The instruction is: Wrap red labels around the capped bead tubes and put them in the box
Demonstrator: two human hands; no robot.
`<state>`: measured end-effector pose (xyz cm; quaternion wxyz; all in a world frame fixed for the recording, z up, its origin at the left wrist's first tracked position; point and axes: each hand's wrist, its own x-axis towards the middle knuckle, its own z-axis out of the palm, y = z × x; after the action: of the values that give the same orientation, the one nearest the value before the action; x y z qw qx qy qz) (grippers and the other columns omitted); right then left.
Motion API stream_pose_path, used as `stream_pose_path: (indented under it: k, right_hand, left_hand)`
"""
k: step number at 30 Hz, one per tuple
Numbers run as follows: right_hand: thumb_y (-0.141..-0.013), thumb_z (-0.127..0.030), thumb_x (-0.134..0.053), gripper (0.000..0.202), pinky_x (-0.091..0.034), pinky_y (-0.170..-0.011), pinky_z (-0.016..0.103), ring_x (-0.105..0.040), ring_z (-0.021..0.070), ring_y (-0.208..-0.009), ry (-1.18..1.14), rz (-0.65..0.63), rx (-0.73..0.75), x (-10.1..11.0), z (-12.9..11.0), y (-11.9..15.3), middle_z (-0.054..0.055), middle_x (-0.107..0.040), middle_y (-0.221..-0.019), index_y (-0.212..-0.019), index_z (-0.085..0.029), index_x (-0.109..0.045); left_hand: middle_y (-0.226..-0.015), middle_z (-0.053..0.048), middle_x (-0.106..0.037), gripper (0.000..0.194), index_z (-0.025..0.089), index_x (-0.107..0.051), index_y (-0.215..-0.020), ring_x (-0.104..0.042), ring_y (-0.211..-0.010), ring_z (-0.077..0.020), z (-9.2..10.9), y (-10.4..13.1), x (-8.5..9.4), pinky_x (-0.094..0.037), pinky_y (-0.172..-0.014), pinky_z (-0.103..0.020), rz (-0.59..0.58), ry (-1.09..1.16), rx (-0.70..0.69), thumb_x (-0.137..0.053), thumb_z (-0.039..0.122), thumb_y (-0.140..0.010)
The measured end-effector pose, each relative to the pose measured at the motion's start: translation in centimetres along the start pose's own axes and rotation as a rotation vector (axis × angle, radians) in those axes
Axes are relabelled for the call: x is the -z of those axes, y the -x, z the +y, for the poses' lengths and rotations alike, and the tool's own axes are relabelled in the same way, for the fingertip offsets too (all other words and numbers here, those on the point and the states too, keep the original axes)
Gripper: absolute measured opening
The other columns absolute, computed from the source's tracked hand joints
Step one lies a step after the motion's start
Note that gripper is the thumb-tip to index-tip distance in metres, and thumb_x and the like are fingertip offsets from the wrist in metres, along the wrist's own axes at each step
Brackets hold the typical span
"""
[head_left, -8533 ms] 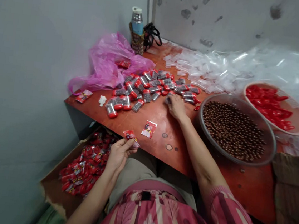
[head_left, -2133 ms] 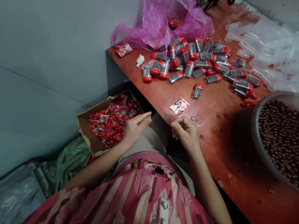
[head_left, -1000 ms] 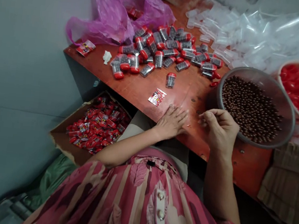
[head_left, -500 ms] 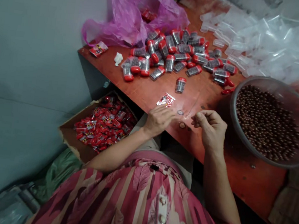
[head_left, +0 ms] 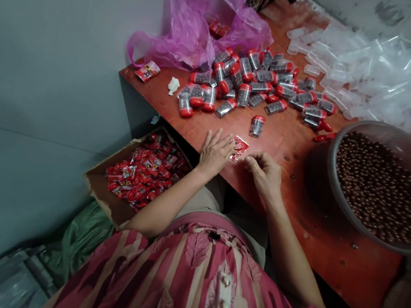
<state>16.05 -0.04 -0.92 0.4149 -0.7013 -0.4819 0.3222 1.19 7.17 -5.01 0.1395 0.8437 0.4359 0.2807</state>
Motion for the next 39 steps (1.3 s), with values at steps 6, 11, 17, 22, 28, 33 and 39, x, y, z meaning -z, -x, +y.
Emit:
stream_pose_path:
  k: [6,11,17,22,28,33,39]
  right_hand:
    - [-0.076,-0.044,-0.063,0.031,-0.050,-0.065,0.027,-0.062,0.0138,-0.072,-0.216,0.065,-0.045,-1.5,0.2,-0.9,0.003,-0.067,-0.086,-0.096,-0.020,-0.059]
    - [-0.071,-0.033,-0.069,0.034,-0.048,-0.055,0.022,-0.057,0.0095,-0.058,-0.448,0.078,-0.066,-2.0,-0.5,-2.0,-0.004,-0.061,-0.072,-0.100,-0.020,-0.056]
    - [-0.064,-0.028,-0.073,0.031,-0.043,-0.052,0.021,-0.051,0.0075,-0.051,-0.460,-0.179,-0.120,-0.5,-2.1,-3.0,-0.006,-0.056,-0.060,-0.092,-0.019,-0.060]
    - [-0.056,-0.031,-0.079,0.041,-0.042,-0.052,0.022,-0.053,0.0089,-0.052,-0.422,-0.337,-0.141,-0.4,-2.9,-3.6,-0.005,-0.059,-0.059,-0.090,-0.018,-0.060]
    - [-0.071,-0.052,-0.062,0.036,-0.045,-0.057,0.031,-0.056,0.0161,-0.057,0.015,-0.056,-0.107,0.3,-2.2,-6.3,0.003,-0.061,-0.063,-0.079,-0.017,-0.061]
    - [-0.072,-0.053,-0.061,0.035,-0.042,-0.074,0.041,-0.058,0.0275,-0.078,0.482,0.177,-0.023,0.6,-1.2,-11.0,0.010,-0.060,-0.063,-0.065,-0.019,-0.058]
    - [-0.060,-0.034,-0.071,0.023,-0.045,-0.063,0.033,-0.055,0.0194,-0.065,0.201,0.095,-0.039,0.0,-1.8,-10.7,0.001,-0.056,-0.062,-0.069,-0.021,-0.054]
  left_hand:
    - [-0.124,-0.005,-0.061,0.027,0.024,-0.065,-0.109,-0.044,-0.127,-0.0271,0.1,0.2,-0.6,-0.025,-0.109,-0.053,0.112,0.056,0.005,-0.049,0.031,-0.088]
    - [-0.123,-0.007,-0.062,0.031,0.022,-0.063,-0.113,-0.046,-0.126,-0.0245,1.0,0.9,0.8,-0.030,-0.109,-0.046,0.169,0.266,0.014,-0.054,0.033,-0.086]
    - [-0.098,-0.008,-0.070,0.048,0.015,-0.065,-0.108,-0.066,-0.088,-0.0204,1.1,1.1,4.0,-0.052,-0.080,-0.031,-0.106,0.975,0.473,-0.062,0.051,-0.075]
    - [-0.079,-0.004,-0.070,0.039,0.013,-0.071,-0.083,-0.066,-0.073,-0.0151,0.9,1.2,4.3,-0.055,-0.072,-0.030,-0.341,1.392,0.689,-0.073,0.046,-0.064]
    - [-0.061,-0.005,-0.067,0.034,0.009,-0.068,-0.063,-0.063,-0.057,-0.0126,1.4,1.8,4.0,-0.054,-0.063,-0.027,-0.219,1.371,0.831,-0.079,0.041,-0.055]
    - [-0.059,-0.005,-0.066,0.035,0.010,-0.066,-0.059,-0.061,-0.051,-0.0112,1.6,1.6,3.8,-0.051,-0.052,-0.022,-0.053,1.379,0.938,-0.082,0.039,-0.049]
    - [-0.055,-0.004,-0.064,0.035,0.010,-0.064,-0.059,-0.058,-0.045,-0.0101,1.0,0.9,3.6,-0.047,-0.044,-0.020,0.042,1.335,0.953,-0.081,0.040,-0.052]
